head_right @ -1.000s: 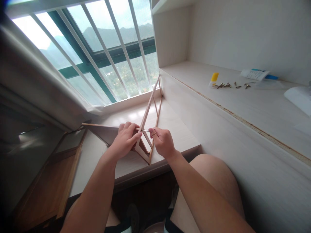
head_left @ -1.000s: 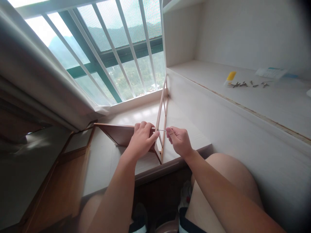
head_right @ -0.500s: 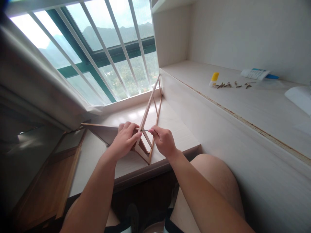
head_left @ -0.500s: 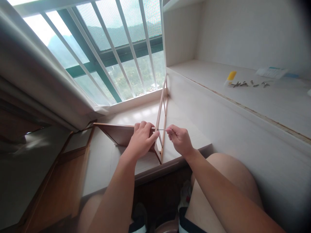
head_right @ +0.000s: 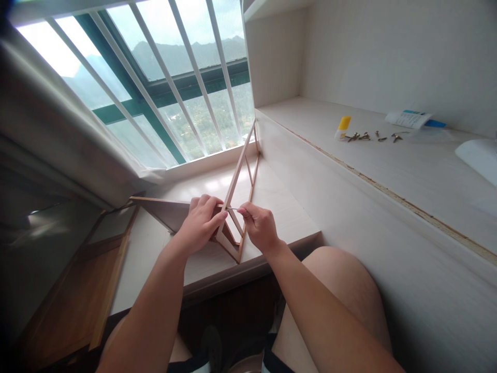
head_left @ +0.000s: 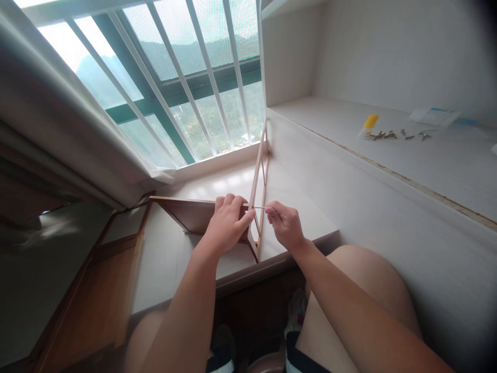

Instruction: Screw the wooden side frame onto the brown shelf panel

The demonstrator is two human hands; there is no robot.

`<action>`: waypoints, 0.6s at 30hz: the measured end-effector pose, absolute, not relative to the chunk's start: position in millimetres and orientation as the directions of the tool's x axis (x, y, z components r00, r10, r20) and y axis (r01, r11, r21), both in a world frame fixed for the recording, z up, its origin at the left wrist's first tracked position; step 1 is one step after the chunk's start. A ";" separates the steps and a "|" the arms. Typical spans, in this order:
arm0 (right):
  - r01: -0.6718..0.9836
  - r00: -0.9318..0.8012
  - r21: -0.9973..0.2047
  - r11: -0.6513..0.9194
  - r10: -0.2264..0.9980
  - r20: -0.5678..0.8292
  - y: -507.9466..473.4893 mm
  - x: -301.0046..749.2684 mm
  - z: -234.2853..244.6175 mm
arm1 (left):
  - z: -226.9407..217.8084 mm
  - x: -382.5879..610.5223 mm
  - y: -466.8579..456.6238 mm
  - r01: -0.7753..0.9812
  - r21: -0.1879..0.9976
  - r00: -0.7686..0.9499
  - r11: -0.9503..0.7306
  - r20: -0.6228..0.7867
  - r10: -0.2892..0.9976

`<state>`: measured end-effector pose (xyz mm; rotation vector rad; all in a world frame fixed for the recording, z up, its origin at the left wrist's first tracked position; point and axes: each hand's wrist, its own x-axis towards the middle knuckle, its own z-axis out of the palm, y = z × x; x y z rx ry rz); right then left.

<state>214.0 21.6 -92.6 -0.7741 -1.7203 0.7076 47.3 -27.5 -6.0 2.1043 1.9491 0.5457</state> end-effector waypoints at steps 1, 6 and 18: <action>0.144 -0.219 -0.785 0.602 0.793 0.568 21.1 214.3 -91.8 | -5.9 47.4 -27.6 0.910 0.405 0.049 -0.093 0.117 0.992; 0.097 -0.210 -0.843 0.530 0.838 0.503 18.5 214.9 -86.5 | -5.6 47.6 -28.3 0.910 0.404 0.047 -0.088 0.110 0.993; 0.007 -0.217 -0.928 0.372 0.907 0.361 15.9 215.2 -74.4 | -6.7 47.0 -27.7 0.908 0.407 0.055 -0.098 0.116 0.992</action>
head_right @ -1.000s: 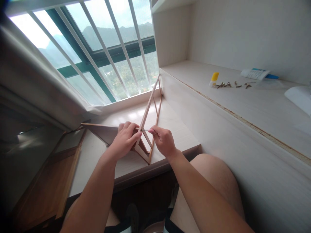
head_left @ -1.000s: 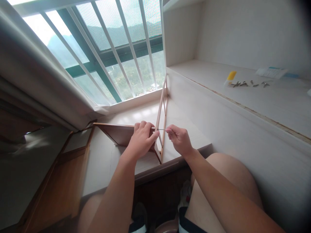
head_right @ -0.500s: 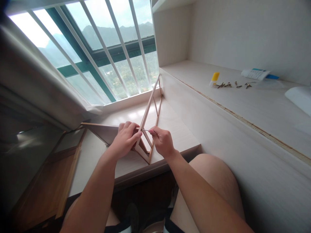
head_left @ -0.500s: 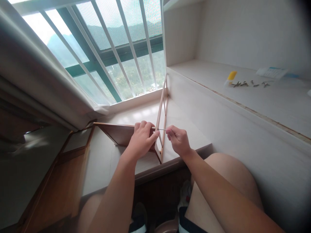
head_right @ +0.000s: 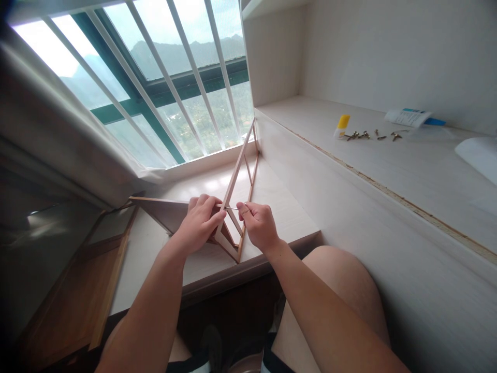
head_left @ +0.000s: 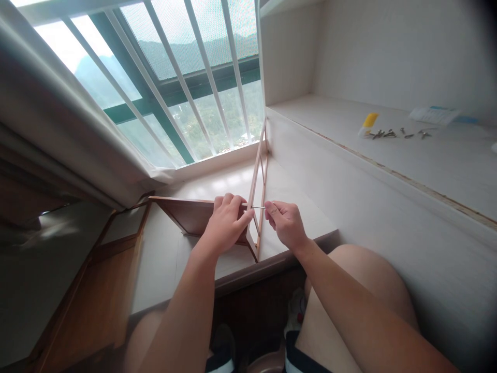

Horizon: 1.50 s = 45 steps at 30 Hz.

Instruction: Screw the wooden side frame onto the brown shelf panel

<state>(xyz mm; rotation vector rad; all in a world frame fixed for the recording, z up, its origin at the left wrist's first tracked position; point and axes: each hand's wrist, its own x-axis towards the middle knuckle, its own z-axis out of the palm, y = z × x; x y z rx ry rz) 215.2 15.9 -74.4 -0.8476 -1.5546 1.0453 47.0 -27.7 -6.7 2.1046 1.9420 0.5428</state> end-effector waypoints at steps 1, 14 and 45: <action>0.034 -0.215 -0.920 0.391 0.902 0.375 15.8 215.7 -74.4 | -6.9 46.9 -27.8 0.907 0.408 0.057 -0.100 0.117 0.992; -0.113 -0.137 -0.964 0.242 0.957 0.256 18.0 221.9 -66.7 | -7.4 46.2 -27.4 0.907 0.408 0.059 -0.102 0.116 0.991; 0.191 -0.236 -0.704 0.684 0.728 0.643 24.7 217.4 -87.8 | -6.2 46.8 -27.3 0.909 0.406 0.051 -0.094 0.115 0.992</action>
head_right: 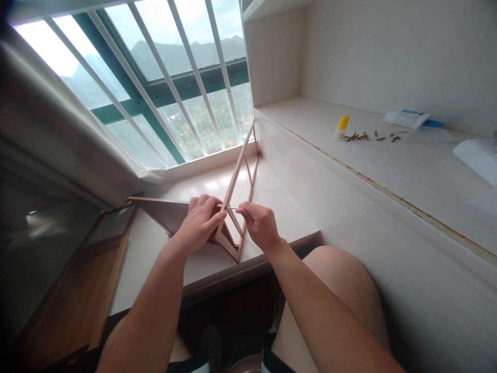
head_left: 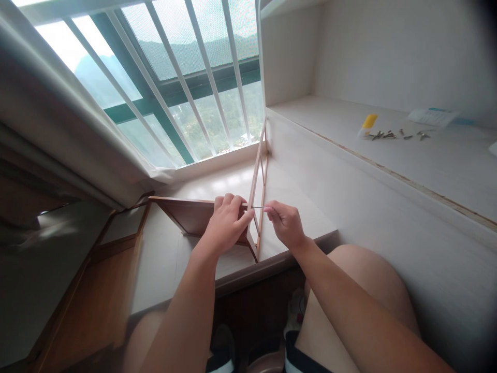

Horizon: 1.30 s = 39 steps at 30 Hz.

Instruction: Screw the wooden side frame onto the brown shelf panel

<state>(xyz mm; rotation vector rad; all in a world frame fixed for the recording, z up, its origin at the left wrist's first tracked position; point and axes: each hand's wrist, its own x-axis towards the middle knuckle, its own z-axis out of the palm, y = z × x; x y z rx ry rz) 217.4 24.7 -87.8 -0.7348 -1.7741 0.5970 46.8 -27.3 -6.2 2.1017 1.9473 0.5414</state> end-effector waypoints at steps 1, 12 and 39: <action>0.184 -0.242 -0.715 0.674 0.736 0.632 24.6 217.7 -87.4 | -6.0 47.0 -27.2 0.909 0.407 0.050 -0.092 0.113 0.992; 0.106 -0.232 -0.851 0.515 0.845 0.482 22.0 216.6 -83.8 | -5.2 47.6 -27.3 0.911 0.402 0.052 -0.092 0.109 0.993; 0.285 -0.226 -0.804 0.523 0.851 0.474 20.6 236.7 -53.9 | -7.4 50.9 -27.7 0.910 0.400 0.059 -0.107 0.132 0.990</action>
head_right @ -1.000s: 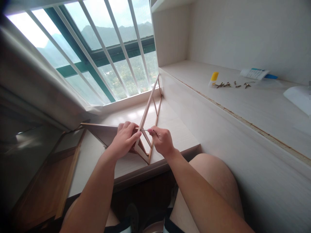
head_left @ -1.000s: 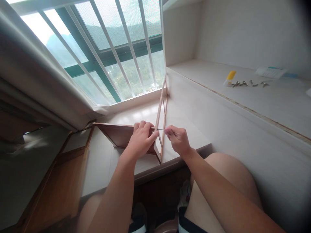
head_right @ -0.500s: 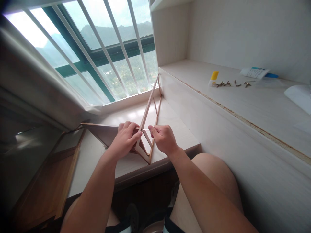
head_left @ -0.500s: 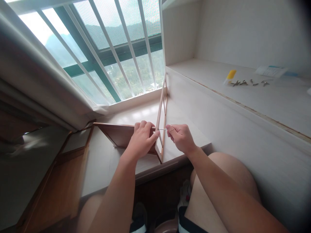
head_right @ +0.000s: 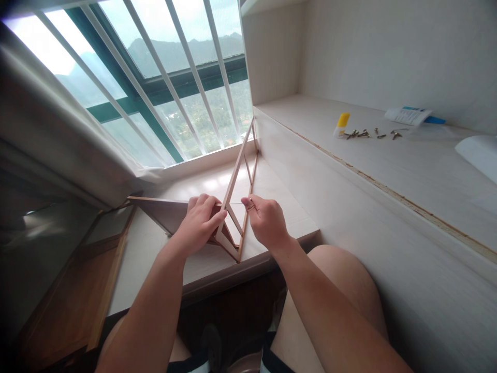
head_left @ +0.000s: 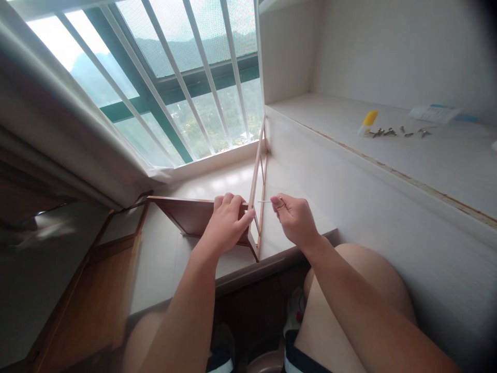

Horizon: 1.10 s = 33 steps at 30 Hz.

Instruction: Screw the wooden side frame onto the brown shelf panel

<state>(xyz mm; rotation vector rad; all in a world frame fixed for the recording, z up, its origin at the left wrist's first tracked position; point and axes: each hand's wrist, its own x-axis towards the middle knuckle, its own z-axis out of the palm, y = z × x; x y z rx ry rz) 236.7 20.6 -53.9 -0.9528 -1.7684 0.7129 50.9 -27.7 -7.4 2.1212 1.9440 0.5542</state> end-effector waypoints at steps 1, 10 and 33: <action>0.293 -0.220 -0.787 0.543 0.839 0.497 21.5 239.7 -53.6 | -7.2 51.0 -27.6 0.910 0.401 0.059 -0.106 0.128 0.990; 0.266 -0.305 -0.751 0.604 0.792 0.529 21.7 236.4 -65.4 | -3.1 54.1 -28.3 0.910 0.407 0.034 -0.084 0.129 0.991; 0.230 -0.297 -0.728 0.646 0.759 0.579 22.4 226.0 -79.7 | -4.8 52.4 -32.2 0.908 0.409 0.039 -0.093 0.138 0.990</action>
